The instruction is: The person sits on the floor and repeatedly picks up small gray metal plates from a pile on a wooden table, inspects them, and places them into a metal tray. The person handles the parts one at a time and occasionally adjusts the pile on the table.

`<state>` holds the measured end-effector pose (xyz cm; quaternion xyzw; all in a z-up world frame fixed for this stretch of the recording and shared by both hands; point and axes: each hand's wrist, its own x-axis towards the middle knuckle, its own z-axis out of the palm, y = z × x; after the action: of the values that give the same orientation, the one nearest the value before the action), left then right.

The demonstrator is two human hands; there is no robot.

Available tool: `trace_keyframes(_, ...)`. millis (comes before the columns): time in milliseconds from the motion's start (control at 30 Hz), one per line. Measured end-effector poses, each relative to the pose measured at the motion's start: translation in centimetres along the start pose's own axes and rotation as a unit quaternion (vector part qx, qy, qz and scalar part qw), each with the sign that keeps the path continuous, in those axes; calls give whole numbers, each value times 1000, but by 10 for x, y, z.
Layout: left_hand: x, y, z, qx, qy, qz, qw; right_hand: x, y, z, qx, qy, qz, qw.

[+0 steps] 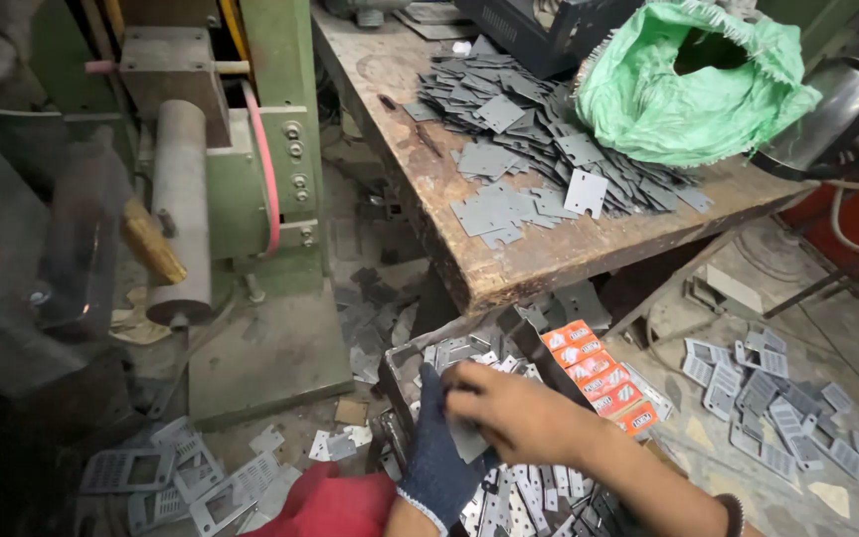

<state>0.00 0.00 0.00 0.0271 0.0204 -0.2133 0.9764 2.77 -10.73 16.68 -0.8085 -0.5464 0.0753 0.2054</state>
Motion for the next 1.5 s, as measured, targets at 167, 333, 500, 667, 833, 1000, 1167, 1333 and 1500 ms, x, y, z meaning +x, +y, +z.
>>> trace_keyframes(167, -17, 6, 38, 90, 170, -28, 981, 26, 57, -14, 26, 260, 86, 961)
trace_keyframes(333, -23, 9, 63, 72, 148, -63, 984, 57, 187, -22, -13, 370, 333, 867)
trace_keyframes(500, -24, 7, 56, 64, 140, -20, 988, 97, 196, -23, -161, 333, 419, 830)
trace_keyframes(667, -21, 6, 55, 98, 157, -5, 983, 107, 217, -24, -230, 301, 445, 812)
trace_keyframes(833, -27, 6, 56, 49, 119, -41, 991, 64, 189, -37, 148, 347, 387, 842)
trace_keyframes(1000, -34, 11, 63, 15, 128, -10, 992, 10, 58, -26, 321, 219, 331, 860)
trace_keyframes(1167, -28, 6, 47, 30, 80, -3, 996, -24, 29, 23, 267, 90, 376, 883)
trace_keyframes(1333, -32, 5, 55, 83, 140, 4, 987, 5, 58, 7, -80, 188, 365, 908)
trace_keyframes(1500, -14, -5, 18, 74, 146, 37, 986, 51, 169, -25, -86, 351, 346, 866)
